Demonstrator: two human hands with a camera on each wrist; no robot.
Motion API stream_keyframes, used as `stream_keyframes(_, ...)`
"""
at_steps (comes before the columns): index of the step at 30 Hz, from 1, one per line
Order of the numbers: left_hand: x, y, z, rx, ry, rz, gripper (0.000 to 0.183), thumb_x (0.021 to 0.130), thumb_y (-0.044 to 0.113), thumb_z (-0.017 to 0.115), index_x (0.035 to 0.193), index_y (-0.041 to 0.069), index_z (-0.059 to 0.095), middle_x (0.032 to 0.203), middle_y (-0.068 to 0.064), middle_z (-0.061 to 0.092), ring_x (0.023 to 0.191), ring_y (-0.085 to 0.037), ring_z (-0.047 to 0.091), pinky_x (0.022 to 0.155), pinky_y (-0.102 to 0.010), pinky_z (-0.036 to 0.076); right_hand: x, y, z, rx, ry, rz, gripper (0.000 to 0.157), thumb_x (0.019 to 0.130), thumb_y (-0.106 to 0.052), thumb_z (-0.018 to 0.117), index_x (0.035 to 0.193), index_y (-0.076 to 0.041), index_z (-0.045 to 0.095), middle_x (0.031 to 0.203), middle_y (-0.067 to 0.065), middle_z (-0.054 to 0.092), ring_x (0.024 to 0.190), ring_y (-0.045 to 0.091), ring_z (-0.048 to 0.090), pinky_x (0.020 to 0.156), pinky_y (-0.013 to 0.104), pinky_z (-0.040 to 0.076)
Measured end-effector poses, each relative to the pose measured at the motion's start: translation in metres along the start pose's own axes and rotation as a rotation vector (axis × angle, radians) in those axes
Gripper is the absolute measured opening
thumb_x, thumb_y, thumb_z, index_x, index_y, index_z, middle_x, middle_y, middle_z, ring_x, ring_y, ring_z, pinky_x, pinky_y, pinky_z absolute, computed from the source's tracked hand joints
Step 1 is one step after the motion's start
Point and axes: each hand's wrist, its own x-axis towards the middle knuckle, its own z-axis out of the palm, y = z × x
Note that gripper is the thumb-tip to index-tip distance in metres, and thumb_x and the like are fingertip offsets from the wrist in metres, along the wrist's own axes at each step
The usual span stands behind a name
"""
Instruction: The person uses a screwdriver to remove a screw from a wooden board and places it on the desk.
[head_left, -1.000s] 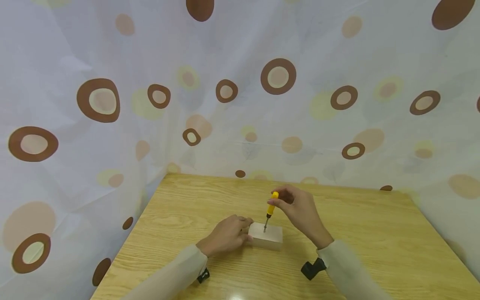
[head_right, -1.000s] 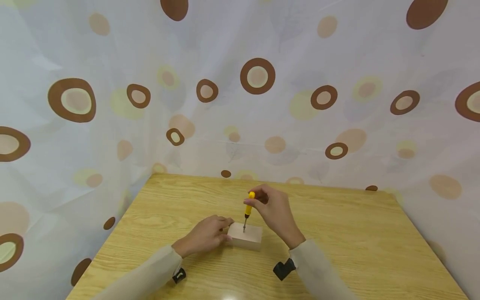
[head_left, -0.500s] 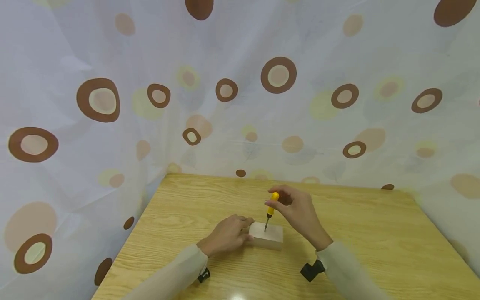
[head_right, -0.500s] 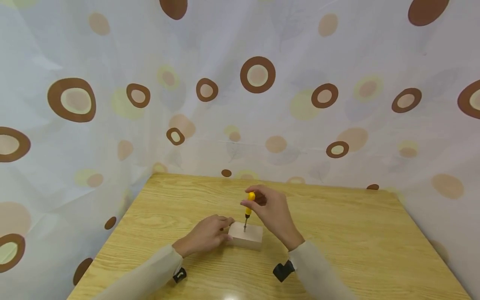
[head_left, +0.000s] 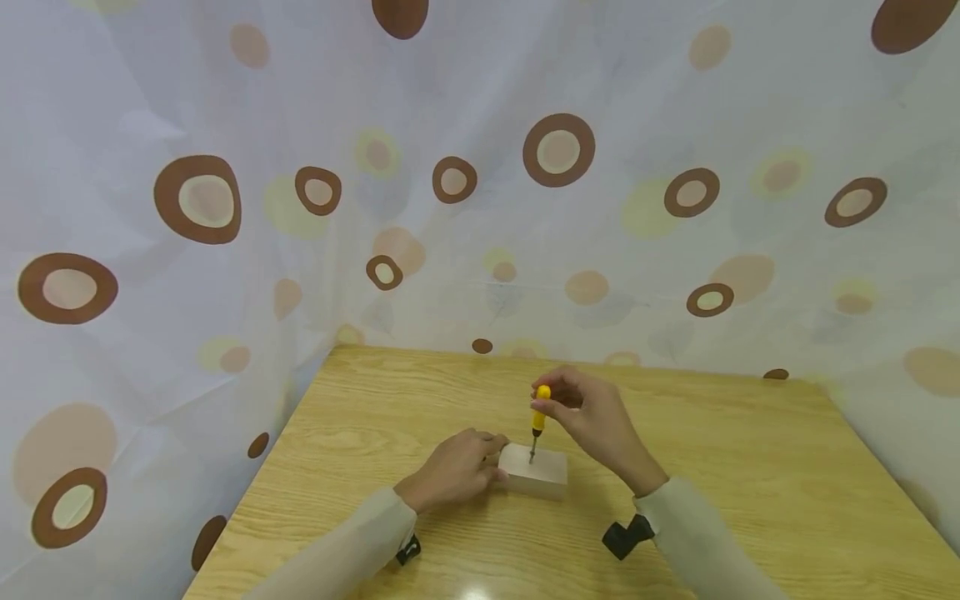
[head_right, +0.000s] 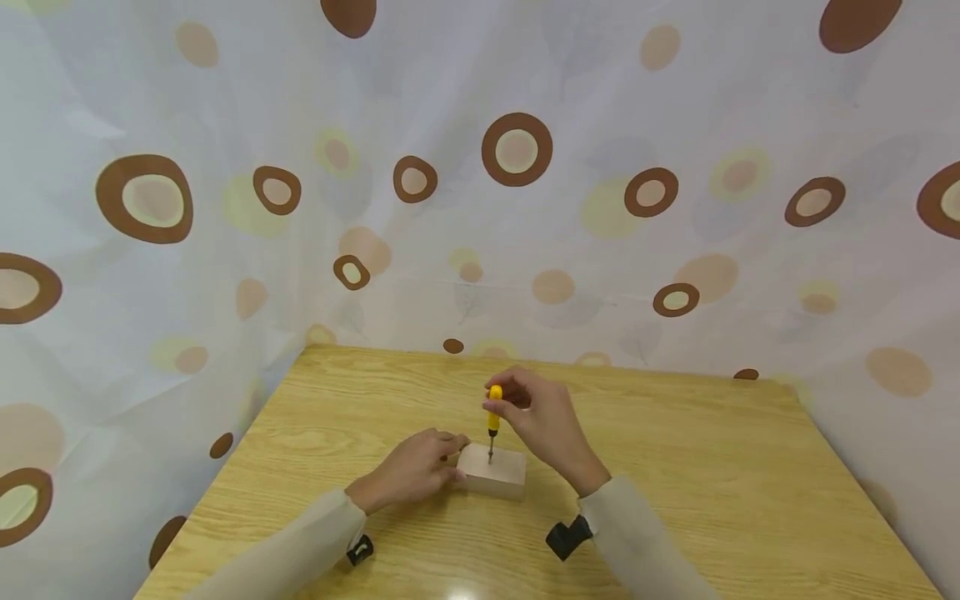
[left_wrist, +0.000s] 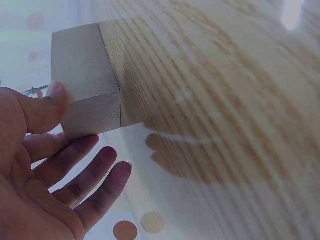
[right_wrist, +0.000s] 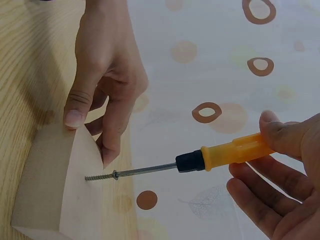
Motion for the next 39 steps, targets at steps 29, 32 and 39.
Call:
stream_keyframes(29,0.0,0.0,0.002,0.004,-0.001,0.002,0.053,0.099,0.039,0.068,0.14,0.007,0.063,0.138,-0.004,0.065,0.121,-0.023,0.063,0.098,-0.039,0.054,-0.007,0.001,-0.004,-0.011,0.05,0.049,0.018,0.09,-0.018,0.081,0.107,-0.014,0.076,0.098,-0.003,0.076,0.084,0.012,0.073,0.076,0.028,0.059)
stream_keyframes(32,0.0,0.0,0.001,0.007,0.0,0.001,0.052,0.099,0.039,0.069,0.14,0.007,0.064,0.137,-0.003,0.065,0.12,-0.022,0.063,0.098,-0.039,0.054,-0.005,0.0,-0.008,0.016,-0.032,0.006,0.015,0.092,-0.015,0.078,0.106,-0.019,0.077,0.101,-0.003,0.076,0.086,0.014,0.073,0.076,0.031,0.059)
stream_keyframes(39,0.0,0.0,0.001,0.01,-0.001,0.0,0.053,0.099,0.039,0.069,0.14,0.007,0.063,0.138,-0.004,0.065,0.121,-0.023,0.062,0.098,-0.04,0.054,-0.003,-0.002,-0.008,-0.039,-0.039,0.017,0.021,0.095,-0.024,0.076,0.116,-0.02,0.076,0.105,-0.005,0.075,0.088,0.013,0.071,0.077,0.031,0.06)
